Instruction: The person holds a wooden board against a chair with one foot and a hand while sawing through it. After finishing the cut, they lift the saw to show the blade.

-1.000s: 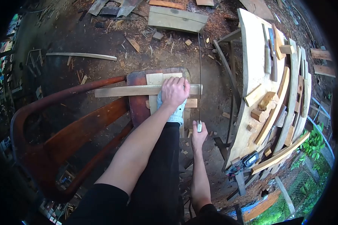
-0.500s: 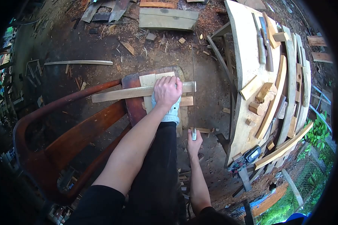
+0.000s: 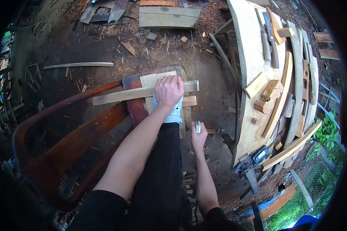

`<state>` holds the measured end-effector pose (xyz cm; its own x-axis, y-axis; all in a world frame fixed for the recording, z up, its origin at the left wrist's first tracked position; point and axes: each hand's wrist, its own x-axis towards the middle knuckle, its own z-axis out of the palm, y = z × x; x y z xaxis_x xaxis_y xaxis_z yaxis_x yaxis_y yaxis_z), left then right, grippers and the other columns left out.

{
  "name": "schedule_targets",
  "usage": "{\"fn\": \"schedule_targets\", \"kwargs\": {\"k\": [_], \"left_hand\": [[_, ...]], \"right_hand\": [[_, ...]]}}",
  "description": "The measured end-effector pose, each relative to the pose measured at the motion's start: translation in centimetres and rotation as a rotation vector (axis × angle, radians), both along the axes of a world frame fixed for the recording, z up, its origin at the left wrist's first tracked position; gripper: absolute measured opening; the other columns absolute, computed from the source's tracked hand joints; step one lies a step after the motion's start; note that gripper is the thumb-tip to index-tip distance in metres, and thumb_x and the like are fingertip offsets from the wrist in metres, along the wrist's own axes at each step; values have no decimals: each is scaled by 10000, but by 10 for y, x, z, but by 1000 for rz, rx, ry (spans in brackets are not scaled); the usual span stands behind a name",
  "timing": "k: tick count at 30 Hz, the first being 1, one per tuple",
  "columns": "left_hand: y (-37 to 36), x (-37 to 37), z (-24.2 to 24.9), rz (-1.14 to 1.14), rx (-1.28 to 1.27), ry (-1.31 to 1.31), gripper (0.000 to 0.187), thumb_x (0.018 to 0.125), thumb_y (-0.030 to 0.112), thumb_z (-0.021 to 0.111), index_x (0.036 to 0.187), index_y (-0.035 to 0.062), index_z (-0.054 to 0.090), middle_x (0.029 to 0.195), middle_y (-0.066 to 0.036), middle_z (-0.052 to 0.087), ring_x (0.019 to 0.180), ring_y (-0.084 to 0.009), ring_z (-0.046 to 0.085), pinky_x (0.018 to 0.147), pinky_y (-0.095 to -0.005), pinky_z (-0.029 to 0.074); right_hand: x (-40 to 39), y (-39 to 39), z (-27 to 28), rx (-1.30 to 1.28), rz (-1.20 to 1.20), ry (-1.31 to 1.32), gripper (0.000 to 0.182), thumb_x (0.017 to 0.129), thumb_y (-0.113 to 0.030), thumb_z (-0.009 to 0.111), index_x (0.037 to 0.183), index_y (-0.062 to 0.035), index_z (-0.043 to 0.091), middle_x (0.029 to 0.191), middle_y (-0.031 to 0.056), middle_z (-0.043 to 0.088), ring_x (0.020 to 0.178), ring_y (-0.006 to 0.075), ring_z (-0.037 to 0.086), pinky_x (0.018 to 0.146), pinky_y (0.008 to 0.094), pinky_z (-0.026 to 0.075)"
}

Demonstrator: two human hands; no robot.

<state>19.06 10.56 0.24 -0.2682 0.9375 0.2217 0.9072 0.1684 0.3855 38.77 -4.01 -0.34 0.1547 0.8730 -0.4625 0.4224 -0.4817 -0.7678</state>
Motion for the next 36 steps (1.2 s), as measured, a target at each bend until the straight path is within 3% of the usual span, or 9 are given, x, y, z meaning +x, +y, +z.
{"fn": "schedule_targets", "kwargs": {"k": [8, 16, 20, 22, 26, 28, 36], "left_hand": [[1, -1, 3, -7, -26, -13, 257, 914, 205, 637, 698, 68, 659, 691, -120, 673, 687, -297, 671, 680, -442, 500], [2, -1, 3, -15, -17, -8, 250, 915, 187, 636, 700, 61, 651, 702, -118, 675, 689, -303, 665, 679, -448, 503], [1, -1, 5, -20, -31, -6, 235, 923, 177, 632, 723, 56, 662, 719, -125, 685, 695, -312, 670, 677, -453, 512], [2, -1, 2, -16, -23, -1, 252, 921, 190, 632, 705, 63, 653, 707, -119, 678, 688, -303, 665, 679, -447, 502], [1, 0, 1, -11, -17, -4, 265, 920, 201, 633, 691, 69, 649, 698, -113, 673, 683, -293, 660, 679, -442, 490], [2, -1, 2, -17, -9, -6, 261, 919, 199, 634, 694, 69, 652, 699, -113, 675, 682, -293, 660, 676, -440, 489], [2, 0, 3, -17, -23, -10, 248, 914, 198, 640, 701, 73, 664, 698, -111, 678, 683, -291, 664, 676, -434, 490]], "right_hand": [[35, -75, 21, -84, 3, 2, 336, 983, -228, 751, 823, -4, 557, 629, 106, 494, 593, 157, 433, 570, 386, 418], [18, -25, 26, -90, 24, -47, 386, 993, -267, 734, 814, 14, 538, 634, 131, 519, 587, 185, 453, 576, 396, 429], [2, 12, 24, -87, 32, -7, 381, 988, -273, 728, 822, 20, 549, 644, 165, 543, 581, 245, 482, 603, 412, 458], [-2, 18, 20, -76, 28, -31, 401, 993, -277, 729, 803, 9, 523, 636, 91, 446, 622, 176, 410, 593, 387, 400], [0, 17, 26, -87, 13, -40, 406, 993, -271, 731, 792, 8, 515, 637, 92, 443, 624, 164, 410, 590, 378, 398], [8, 4, 25, -89, 38, -33, 378, 990, -273, 732, 822, 16, 557, 656, 158, 561, 600, 214, 504, 610, 411, 462], [27, -45, 38, -144, -33, 29, 370, 987, -248, 747, 812, 9, 547, 637, 96, 512, 612, 160, 436, 587, 378, 418]]}}
